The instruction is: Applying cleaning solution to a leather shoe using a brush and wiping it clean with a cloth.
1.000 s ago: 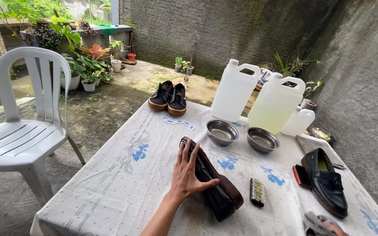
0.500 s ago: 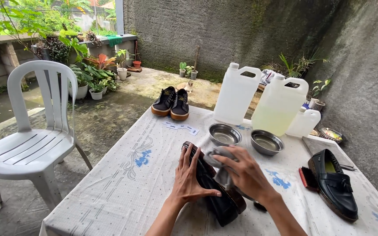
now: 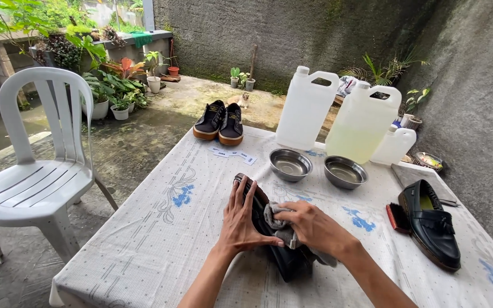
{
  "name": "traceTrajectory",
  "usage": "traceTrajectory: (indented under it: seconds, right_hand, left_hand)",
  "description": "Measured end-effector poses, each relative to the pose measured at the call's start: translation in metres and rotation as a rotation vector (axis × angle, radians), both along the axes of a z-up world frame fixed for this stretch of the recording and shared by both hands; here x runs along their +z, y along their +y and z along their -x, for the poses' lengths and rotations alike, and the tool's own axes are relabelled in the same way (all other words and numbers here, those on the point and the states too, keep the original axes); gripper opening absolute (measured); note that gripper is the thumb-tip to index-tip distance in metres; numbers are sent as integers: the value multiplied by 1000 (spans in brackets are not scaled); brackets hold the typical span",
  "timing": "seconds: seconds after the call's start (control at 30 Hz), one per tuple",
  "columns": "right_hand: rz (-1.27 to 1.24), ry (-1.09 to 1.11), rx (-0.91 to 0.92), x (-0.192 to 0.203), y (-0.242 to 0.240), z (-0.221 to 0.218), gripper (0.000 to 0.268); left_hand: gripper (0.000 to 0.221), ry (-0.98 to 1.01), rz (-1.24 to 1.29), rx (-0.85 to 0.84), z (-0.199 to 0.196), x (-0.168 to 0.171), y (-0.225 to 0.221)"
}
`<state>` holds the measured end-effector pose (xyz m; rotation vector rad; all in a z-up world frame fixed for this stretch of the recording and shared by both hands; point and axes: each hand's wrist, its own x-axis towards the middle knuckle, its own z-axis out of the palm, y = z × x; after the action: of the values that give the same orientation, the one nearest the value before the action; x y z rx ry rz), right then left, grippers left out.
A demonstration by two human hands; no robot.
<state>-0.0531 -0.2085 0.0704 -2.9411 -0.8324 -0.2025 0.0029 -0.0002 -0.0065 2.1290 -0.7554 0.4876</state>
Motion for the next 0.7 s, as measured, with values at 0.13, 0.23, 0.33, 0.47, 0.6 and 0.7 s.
traceTrajectory:
  seconds: [0.13,0.23,0.33,0.47,0.6,0.7]
  right_hand:
    - [67,0,11,1,-10,20,39]
    - [82,23,19,4,-12,37,45]
    - [90,1,49,0,-19,49,49]
    - [81,-52,89,-15,-37,68,60]
    - [-11,-68,149,-24,-50,94,62]
    - [-55,-81,226,-34,-67,107,50]
  left_hand:
    - [156,19,-22,1,2,1,-2]
    - [158,0,-20,17,1,-2,-3]
    - [158,-8,-19,10,0,-3,-3]
    - [157,-8,-21,14,-1,0,-4]
    - [156,-19,-13,5,-3,-5,-6]
    - [157,-17,-18,16,-3,-3,-8]
